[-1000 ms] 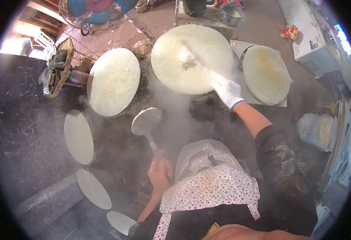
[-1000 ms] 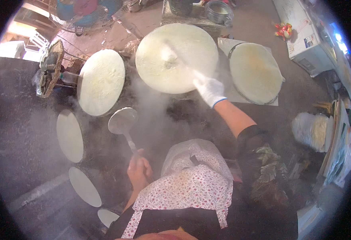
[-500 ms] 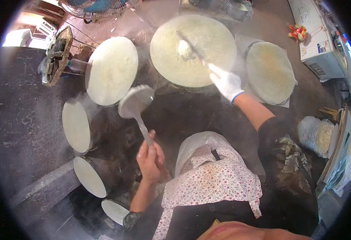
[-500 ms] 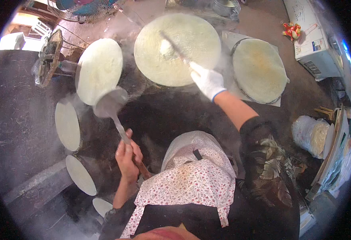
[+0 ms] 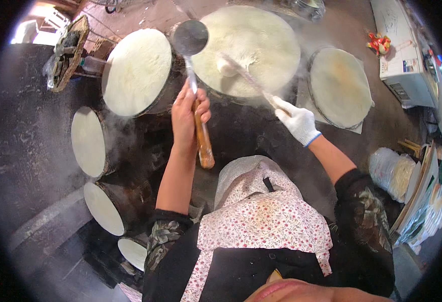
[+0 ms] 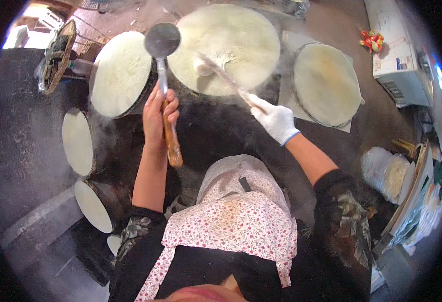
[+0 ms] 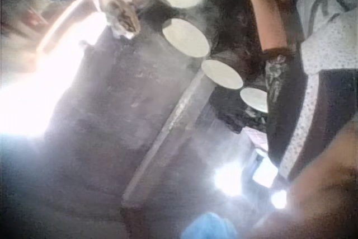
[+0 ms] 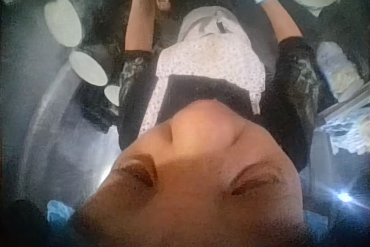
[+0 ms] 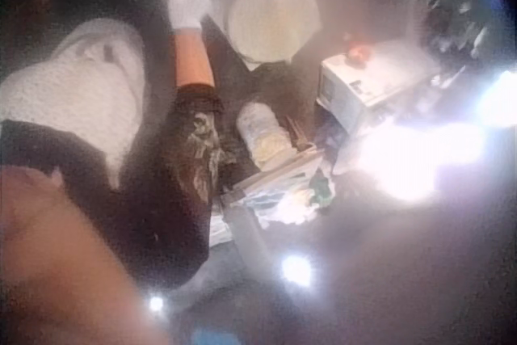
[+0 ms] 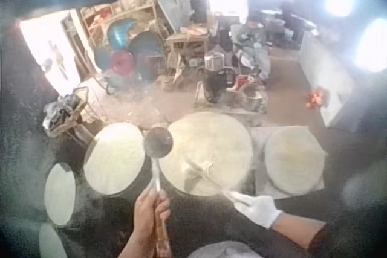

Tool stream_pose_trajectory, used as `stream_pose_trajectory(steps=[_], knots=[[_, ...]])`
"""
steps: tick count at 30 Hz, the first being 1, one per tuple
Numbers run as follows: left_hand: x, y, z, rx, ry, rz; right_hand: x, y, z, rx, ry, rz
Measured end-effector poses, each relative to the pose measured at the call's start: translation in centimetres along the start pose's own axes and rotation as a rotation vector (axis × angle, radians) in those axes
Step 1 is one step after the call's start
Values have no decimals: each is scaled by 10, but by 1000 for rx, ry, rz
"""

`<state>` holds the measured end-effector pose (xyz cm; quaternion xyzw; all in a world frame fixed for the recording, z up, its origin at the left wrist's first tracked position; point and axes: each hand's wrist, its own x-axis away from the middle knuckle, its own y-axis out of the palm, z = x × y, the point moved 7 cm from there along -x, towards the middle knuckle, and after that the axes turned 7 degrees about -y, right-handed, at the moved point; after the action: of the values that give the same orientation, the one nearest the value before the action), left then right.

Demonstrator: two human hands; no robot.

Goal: The person ladles batter onto multiple hot round pans, spreads it into thin crepes, flips them with a spatula, and stacks the finished crepes. The person uses a ladle and a spatula to manage several crepes at once across multiple pans.

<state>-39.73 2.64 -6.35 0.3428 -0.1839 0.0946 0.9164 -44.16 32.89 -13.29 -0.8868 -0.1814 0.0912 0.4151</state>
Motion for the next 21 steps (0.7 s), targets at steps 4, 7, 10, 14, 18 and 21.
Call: stream_pose_trajectory(steps=[4,7,10,14,18,21], knots=[[-4,-1,-26,83,-88,100,15,1,15,-125,105,138],[9,-1,-43,129,-156,159,11,22,20,-144,113,-21],[17,7,-61,193,-163,195,4,27,22,-345,170,70],[16,21,-85,361,-277,398,-7,37,-5,-372,93,-78],[23,54,-60,857,-439,200,-3,21,-40,-749,319,-205],[65,64,-22,1170,-552,-44,1,-28,-70,-813,364,-179]])
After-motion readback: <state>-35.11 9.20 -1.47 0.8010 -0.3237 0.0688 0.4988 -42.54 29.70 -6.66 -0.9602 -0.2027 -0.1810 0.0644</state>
